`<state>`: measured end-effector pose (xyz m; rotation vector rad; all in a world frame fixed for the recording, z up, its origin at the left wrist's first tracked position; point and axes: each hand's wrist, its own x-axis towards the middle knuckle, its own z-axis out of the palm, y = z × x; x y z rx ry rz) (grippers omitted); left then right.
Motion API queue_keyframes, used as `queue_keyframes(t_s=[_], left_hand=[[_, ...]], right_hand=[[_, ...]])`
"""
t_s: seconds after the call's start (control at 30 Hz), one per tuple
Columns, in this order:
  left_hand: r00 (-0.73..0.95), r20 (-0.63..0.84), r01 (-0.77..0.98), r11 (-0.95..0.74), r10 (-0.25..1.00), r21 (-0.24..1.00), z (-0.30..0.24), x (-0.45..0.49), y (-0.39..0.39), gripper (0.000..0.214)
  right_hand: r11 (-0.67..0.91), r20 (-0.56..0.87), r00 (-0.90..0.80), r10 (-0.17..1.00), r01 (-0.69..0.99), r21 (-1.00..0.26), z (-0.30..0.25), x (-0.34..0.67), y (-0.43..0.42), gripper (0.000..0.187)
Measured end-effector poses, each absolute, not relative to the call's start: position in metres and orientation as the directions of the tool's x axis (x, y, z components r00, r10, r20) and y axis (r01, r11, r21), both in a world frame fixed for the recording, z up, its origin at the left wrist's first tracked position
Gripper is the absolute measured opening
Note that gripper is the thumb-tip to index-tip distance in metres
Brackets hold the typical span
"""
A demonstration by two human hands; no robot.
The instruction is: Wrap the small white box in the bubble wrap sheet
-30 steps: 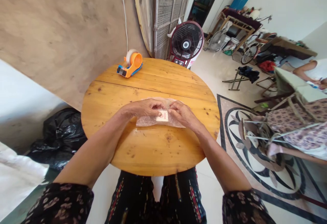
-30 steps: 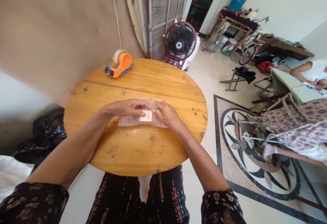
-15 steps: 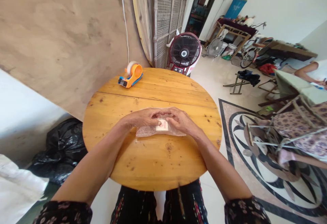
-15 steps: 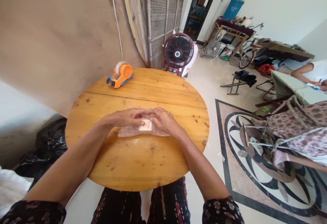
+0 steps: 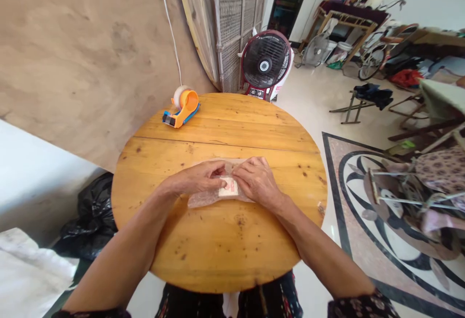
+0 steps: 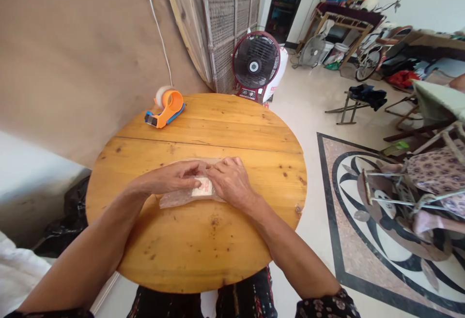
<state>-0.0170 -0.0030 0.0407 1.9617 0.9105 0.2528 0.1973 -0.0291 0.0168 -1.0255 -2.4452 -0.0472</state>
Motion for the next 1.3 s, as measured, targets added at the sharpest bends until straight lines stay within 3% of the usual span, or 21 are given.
queue_keyframes(t_s=[0.2, 0.47, 0.77, 1.03, 1.13, 1.3], left_hand=[[0.734, -0.136, 0.407, -0.272, 0.665, 0.872, 0.036, -0.018, -0.003, 0.032], [0.724, -0.138, 0.424, -0.278, 0.676, 0.862, 0.040, -0.016, -0.005, 0.026], [0.697, -0.160, 0.478, -0.286, 0.700, 0.830, 0.041, -0.015, -0.007, 0.021], [0.735, -0.126, 0.370, -0.237, 0.667, 0.898, 0.033, -0.015, -0.002, 0.032], [0.674, -0.184, 0.492, -0.248, 0.716, 0.835, 0.040, -0.013, -0.007, 0.032], [0.386, -0.205, 0.761, -0.185, 0.900, 0.622, 0.053, -0.019, -0.030, 0.043]], right_hand=[[0.766, 0.413, -0.656, 0.632, 0.610, -0.202, 0.013, 0.194, -0.029, 0.025], [0.769, 0.532, -0.566, 0.631, 0.548, -0.329, 0.011, 0.196, -0.030, 0.018], [0.774, 0.458, -0.624, 0.633, 0.497, -0.392, 0.016, 0.192, -0.035, 0.010], [0.762, 0.424, -0.639, 0.642, 0.472, -0.444, 0.009, 0.192, -0.033, 0.012], [0.754, 0.412, -0.640, 0.649, 0.465, -0.464, 0.009, 0.193, -0.033, 0.010], [0.753, 0.406, -0.642, 0.650, 0.470, -0.461, 0.009, 0.196, -0.032, 0.011]])
